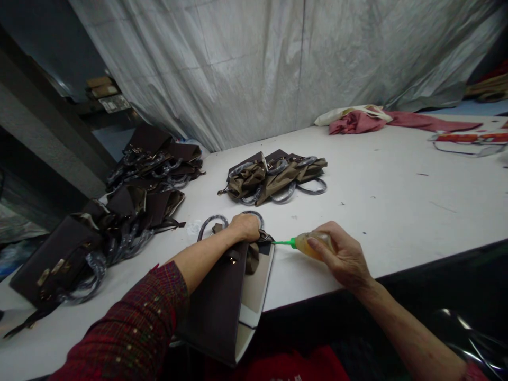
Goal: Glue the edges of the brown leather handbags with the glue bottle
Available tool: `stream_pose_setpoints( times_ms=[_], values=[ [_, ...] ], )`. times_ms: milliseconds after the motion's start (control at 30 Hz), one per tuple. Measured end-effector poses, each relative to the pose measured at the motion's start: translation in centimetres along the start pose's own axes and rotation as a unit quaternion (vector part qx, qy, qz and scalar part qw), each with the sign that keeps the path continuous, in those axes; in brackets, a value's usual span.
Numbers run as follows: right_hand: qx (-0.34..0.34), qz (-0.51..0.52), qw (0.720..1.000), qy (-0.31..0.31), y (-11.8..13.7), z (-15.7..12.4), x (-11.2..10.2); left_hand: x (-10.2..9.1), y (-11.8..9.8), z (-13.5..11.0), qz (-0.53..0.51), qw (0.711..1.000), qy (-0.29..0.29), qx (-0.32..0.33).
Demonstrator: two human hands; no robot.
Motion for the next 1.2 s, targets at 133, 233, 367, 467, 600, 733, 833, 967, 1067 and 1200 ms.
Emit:
stream_pose_setpoints(
  times_ms=[133, 233, 367, 467, 600, 733, 833, 967, 1067, 1200],
  values=[
    [-0.059, -0.01, 0.994, 0.091, 1.1, 0.0, 0.3, 0.0, -0.1, 0.0, -0.005, 1.0, -0.001, -0.003],
    [-0.073, -0.023, 0.996, 0.044, 1.1, 0.0, -0.2, 0.1, 0.0, 0.1, -0.008, 1.0, 0.001, -0.005],
    [-0.065, -0.01, 0.996, 0.055, 0.7, -0.1, 0.2, 0.2, 0.1, 0.2, -0.008, 1.0, 0.001, -0.007],
    [-0.059, 0.003, 0.997, 0.054, 0.6, -0.2, 0.3, 0.2, 0.1, 0.2, -0.007, 1.0, -0.002, -0.008],
    [-0.04, 0.002, 0.997, 0.061, 0.9, -0.5, 0.2, 0.2, 0.0, 0.2, -0.009, 1.0, -0.007, -0.008],
    [-0.06, 0.034, 0.987, 0.142, 1.8, -1.5, 0.8, 0.1, 0.0, 0.0, -0.016, 1.0, -0.012, -0.008],
    [-0.064, 0.022, 0.994, 0.089, 2.1, -2.1, 0.3, 0.1, 0.0, 0.0, -0.023, 1.0, -0.013, -0.012],
    [-0.074, 0.027, 0.988, 0.135, 2.3, -2.5, 0.8, 0.1, 0.0, 0.0, -0.028, 0.999, -0.019, -0.016],
    [-0.08, 0.031, 0.991, 0.1, 2.3, -2.4, 0.5, 0.1, 0.0, 0.1, -0.027, 0.999, -0.025, -0.017],
    [-0.079, 0.027, 0.99, 0.11, 2.5, -2.9, 0.6, 0.1, 0.1, 0.2, -0.024, 0.999, -0.034, -0.017]
  ],
)
Point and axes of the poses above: each hand's wrist, its own z-axis towards the middle knuckle, its own x-axis out of the palm, y = z × x, the point moved 5 cm from there along z, towards the middle knuckle, and after that the axes turned 1 degree about y, right-handed, at the moved point
